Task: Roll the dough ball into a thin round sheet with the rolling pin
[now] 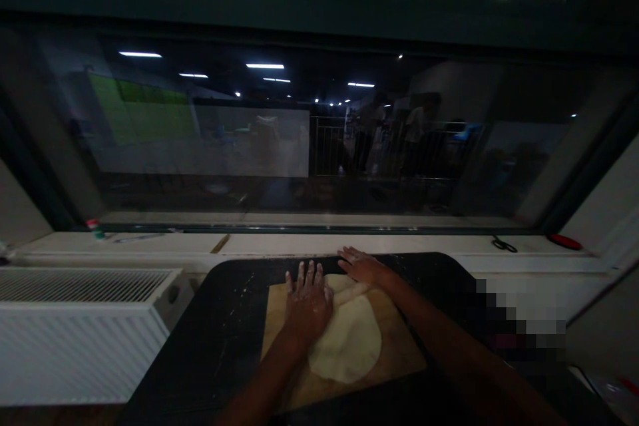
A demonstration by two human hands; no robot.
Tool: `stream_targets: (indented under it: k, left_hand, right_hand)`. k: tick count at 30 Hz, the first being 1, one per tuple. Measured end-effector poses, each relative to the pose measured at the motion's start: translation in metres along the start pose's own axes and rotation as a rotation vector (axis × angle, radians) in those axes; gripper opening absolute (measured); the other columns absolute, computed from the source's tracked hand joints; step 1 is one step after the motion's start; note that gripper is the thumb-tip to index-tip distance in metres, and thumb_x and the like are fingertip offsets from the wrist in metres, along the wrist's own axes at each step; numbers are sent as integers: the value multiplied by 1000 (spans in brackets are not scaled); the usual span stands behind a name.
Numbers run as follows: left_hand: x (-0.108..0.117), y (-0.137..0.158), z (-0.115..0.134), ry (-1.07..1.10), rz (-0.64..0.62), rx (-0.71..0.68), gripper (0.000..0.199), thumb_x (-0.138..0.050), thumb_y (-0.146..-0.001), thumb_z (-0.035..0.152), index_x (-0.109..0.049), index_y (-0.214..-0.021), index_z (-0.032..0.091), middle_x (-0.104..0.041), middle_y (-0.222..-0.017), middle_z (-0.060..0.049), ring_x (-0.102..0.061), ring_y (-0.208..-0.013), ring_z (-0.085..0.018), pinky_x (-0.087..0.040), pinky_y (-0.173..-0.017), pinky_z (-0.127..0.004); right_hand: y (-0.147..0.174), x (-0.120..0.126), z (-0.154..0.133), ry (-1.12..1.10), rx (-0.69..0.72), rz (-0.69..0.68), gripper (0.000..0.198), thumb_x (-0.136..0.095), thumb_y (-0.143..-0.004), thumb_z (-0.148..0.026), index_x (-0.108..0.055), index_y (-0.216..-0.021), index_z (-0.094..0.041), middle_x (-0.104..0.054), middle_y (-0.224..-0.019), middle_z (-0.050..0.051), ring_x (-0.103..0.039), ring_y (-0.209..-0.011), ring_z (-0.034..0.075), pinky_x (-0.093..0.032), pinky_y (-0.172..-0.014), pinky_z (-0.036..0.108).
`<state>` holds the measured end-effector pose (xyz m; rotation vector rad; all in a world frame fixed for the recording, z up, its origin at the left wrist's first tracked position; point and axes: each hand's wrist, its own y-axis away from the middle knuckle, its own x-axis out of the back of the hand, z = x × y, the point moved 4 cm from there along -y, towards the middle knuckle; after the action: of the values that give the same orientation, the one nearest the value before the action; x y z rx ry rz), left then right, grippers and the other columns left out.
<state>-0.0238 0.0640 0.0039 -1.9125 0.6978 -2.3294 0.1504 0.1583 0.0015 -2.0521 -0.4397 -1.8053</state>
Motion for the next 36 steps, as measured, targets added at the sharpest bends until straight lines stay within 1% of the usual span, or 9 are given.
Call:
stream_targets:
  k: [5,8,12,15,19,23,26,31,36]
  left_hand:
    - [4,31,20,36,102,-148,47,-36,-99,32,-52,-140,17,-49,-149,-10,-42,-140,-30,-35,-116,-53]
    - [11,68,29,32,191,-291,50,-38,-99,31,-42,-148,21,-45,-152,-5,-40,-141,-27,-34,-117,-51]
    - [17,103,33,22,215,-367,57,-40,-99,30,-29,-154,22,-41,-155,-4,-35,-144,-24,-33,-119,-48]
    - [18,98,33,41,196,-334,54,-38,-99,30,-34,-151,19,-46,-152,-6,-41,-141,-23,-37,-116,-46]
    - [15,61,22,43,155,-195,45,-36,-100,37,-55,-137,18,-57,-142,-10,-50,-134,-28,-37,-115,-53]
    - [14,31,-5,-26,110,17,46,-33,-100,37,-59,-133,18,-56,-142,-14,-45,-137,-34,-34,-113,-62]
    - [12,22,-23,-65,75,75,46,-31,-100,34,-59,-133,18,-55,-143,-15,-45,-137,-38,-34,-109,-67]
    - [6,20,-30,-85,46,68,50,-28,-100,32,-55,-137,14,-51,-145,-16,-41,-139,-36,-32,-112,-65]
    - [3,23,-14,-26,46,4,48,-31,-99,29,-57,-135,12,-53,-144,-15,-41,-140,-33,-33,-115,-59]
  right_hand:
    - [100,-2,-14,98,-198,150,48,-28,-103,-38,-47,-145,-24,-41,-154,6,-31,-146,23,-31,-116,49]
    - [158,-11,-40,176,-183,275,48,-29,-103,-34,-46,-146,-25,-39,-155,3,-31,-145,22,-28,-118,47]
    - [189,-13,-56,217,-156,409,50,-36,-102,-37,-41,-150,-25,-37,-156,3,-30,-146,22,-24,-120,46]
    - [159,-4,-46,172,-116,359,46,-33,-102,-33,-50,-144,-25,-42,-154,3,-33,-145,22,-25,-119,46]
    - [74,13,-27,45,-140,205,51,-18,-105,-30,-61,-133,-24,-57,-142,7,-43,-139,18,-22,-120,45]
    - [-14,19,-34,-35,-13,38,48,-23,-105,-38,-54,-140,-25,-42,-154,5,-31,-145,18,-21,-120,44]
    - [-58,14,-46,-70,97,-78,45,-32,-103,-47,-59,-134,-29,-45,-152,1,-35,-144,16,-25,-119,38]
    - [-75,-1,-44,-98,112,-130,51,-29,-103,-50,-46,-146,-29,-39,-156,1,-32,-145,18,-27,-118,40]
    - [-31,-4,-22,-77,1,-60,54,-28,-103,-50,-37,-152,-26,-28,-161,8,-20,-149,25,-25,-117,54]
